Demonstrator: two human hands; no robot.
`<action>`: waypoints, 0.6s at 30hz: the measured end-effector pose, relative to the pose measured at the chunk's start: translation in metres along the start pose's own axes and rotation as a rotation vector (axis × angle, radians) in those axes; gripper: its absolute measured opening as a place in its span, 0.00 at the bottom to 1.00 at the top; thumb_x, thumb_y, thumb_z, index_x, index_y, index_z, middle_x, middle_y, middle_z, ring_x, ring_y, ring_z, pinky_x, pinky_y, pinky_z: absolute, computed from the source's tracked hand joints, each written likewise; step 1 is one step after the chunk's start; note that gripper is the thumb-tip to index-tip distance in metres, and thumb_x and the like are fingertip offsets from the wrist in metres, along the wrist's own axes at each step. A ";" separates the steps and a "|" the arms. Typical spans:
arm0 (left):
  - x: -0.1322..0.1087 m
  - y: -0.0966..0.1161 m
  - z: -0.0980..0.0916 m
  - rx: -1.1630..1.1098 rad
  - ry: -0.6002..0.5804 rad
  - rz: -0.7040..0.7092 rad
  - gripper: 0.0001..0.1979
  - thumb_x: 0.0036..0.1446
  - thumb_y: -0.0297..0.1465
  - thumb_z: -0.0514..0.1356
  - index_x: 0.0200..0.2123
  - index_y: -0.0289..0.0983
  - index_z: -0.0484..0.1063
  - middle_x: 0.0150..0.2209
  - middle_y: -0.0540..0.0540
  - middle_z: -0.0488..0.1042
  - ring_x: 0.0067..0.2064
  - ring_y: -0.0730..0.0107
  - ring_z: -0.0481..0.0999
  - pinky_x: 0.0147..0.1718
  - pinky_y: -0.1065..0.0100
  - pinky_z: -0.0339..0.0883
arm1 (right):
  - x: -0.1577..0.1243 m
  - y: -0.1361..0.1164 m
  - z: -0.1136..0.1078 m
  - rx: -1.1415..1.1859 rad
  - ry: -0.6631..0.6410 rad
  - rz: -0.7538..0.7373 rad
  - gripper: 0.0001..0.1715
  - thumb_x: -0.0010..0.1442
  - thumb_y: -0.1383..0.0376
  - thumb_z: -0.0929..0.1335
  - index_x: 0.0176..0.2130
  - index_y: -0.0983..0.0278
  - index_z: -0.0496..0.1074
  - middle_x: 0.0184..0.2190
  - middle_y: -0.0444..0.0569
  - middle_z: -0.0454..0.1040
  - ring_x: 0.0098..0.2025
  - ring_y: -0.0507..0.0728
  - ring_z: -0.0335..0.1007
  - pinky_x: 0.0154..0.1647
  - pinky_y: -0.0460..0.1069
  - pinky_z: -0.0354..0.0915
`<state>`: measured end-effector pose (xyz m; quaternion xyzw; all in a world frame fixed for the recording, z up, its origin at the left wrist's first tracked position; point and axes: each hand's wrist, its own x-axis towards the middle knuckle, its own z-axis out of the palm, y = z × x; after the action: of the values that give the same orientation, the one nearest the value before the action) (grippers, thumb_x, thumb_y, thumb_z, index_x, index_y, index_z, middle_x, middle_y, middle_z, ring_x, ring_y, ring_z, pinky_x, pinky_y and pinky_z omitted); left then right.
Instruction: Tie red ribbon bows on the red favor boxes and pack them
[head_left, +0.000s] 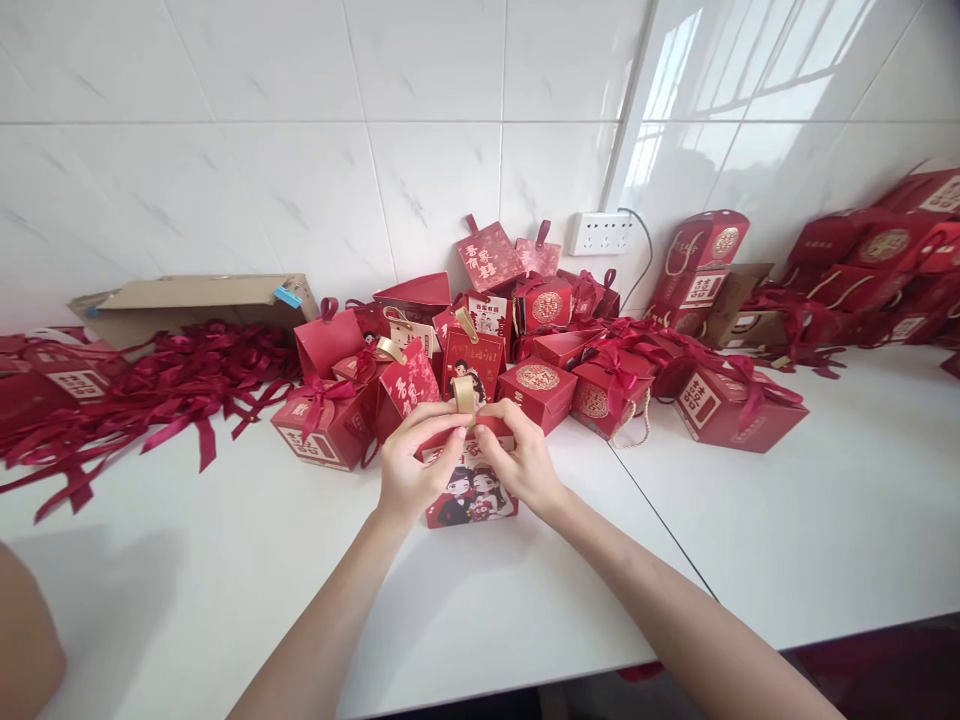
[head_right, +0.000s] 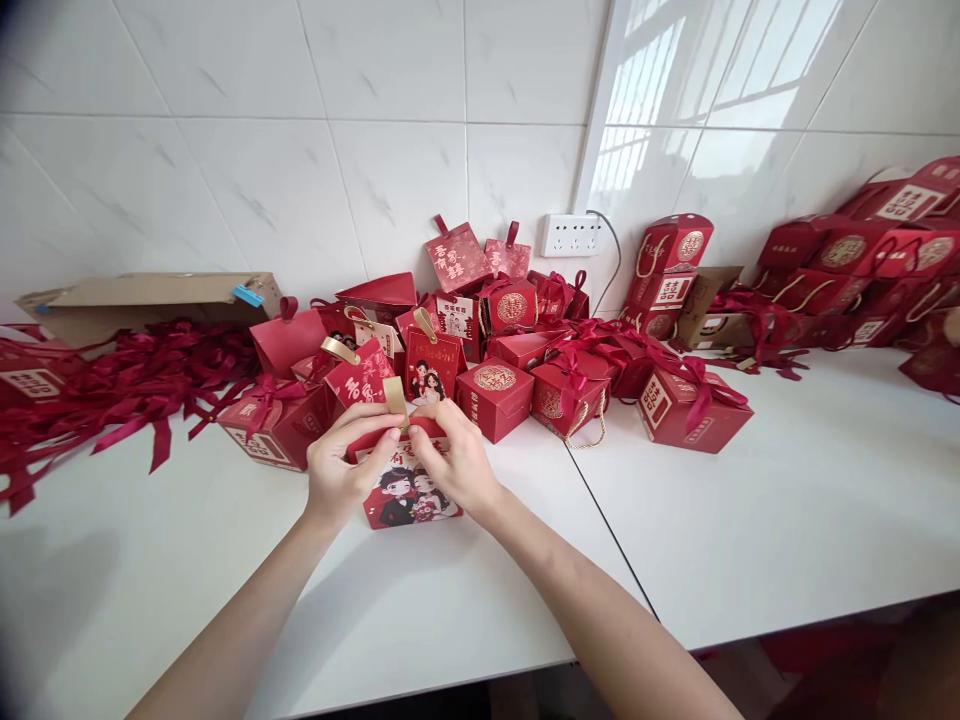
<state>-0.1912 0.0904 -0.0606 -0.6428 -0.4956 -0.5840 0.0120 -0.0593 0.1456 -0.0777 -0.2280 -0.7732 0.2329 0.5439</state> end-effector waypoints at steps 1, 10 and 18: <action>0.000 0.000 0.000 0.001 -0.002 -0.007 0.07 0.54 0.29 0.58 0.33 0.39 0.77 0.35 0.48 0.75 0.37 0.70 0.75 0.37 0.70 0.71 | 0.000 0.000 0.000 0.010 0.003 0.017 0.05 0.60 0.64 0.61 0.35 0.62 0.66 0.30 0.45 0.69 0.32 0.52 0.66 0.34 0.47 0.64; -0.001 -0.001 0.000 0.000 -0.001 0.007 0.08 0.55 0.29 0.57 0.34 0.38 0.76 0.36 0.47 0.75 0.38 0.69 0.75 0.37 0.69 0.71 | 0.000 -0.002 0.002 0.070 -0.006 0.099 0.07 0.60 0.63 0.62 0.31 0.62 0.64 0.28 0.44 0.67 0.29 0.51 0.65 0.29 0.45 0.64; -0.001 -0.004 0.002 0.001 0.000 -0.006 0.08 0.55 0.30 0.57 0.35 0.38 0.76 0.37 0.47 0.75 0.37 0.68 0.76 0.38 0.67 0.72 | 0.001 0.000 0.002 0.042 0.003 0.103 0.07 0.60 0.62 0.61 0.30 0.62 0.63 0.27 0.44 0.68 0.30 0.52 0.66 0.31 0.46 0.65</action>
<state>-0.1926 0.0929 -0.0643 -0.6414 -0.4977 -0.5838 0.0105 -0.0616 0.1458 -0.0772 -0.2563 -0.7546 0.2762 0.5372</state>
